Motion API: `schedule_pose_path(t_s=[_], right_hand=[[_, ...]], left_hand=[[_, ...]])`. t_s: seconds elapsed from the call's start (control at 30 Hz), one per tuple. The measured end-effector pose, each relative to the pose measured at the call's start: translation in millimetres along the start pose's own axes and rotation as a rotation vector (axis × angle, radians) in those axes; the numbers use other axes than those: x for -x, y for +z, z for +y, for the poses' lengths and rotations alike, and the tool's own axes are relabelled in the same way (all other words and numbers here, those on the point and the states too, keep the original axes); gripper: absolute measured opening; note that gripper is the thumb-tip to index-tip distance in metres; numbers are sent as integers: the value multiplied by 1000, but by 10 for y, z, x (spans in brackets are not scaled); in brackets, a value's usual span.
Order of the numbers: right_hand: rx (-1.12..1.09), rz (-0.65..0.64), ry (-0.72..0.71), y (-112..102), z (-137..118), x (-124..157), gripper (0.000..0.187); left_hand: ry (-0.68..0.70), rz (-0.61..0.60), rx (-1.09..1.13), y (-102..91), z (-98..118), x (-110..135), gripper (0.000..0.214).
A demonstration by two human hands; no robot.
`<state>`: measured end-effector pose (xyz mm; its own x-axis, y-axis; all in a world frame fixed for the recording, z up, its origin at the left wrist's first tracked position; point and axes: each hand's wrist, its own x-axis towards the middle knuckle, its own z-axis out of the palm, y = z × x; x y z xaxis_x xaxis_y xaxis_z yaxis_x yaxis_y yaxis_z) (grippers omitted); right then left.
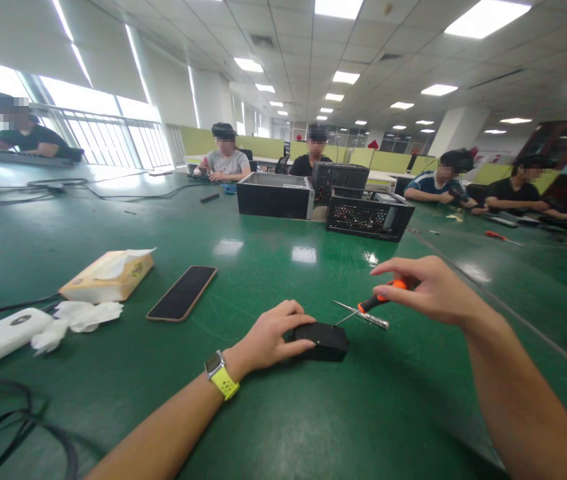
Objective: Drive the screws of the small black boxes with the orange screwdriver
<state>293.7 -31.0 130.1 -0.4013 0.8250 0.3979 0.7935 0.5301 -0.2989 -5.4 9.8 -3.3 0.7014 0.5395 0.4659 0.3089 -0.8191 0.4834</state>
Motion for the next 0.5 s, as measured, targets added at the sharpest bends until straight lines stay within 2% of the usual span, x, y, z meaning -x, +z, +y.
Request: schedule_pose_path(t_s=[0.13, 0.33, 0.5], right_hand=[[-28, -20, -15, -12, 7, 3, 27], [-112, 100, -25, -22, -36, 13, 23], [-158, 125, -84, 41, -114, 1, 20]], left_hand=[[3, 2, 5, 4, -16, 5, 39], [20, -5, 12, 0, -43, 4, 41], [16, -11, 5, -6, -35, 6, 41]])
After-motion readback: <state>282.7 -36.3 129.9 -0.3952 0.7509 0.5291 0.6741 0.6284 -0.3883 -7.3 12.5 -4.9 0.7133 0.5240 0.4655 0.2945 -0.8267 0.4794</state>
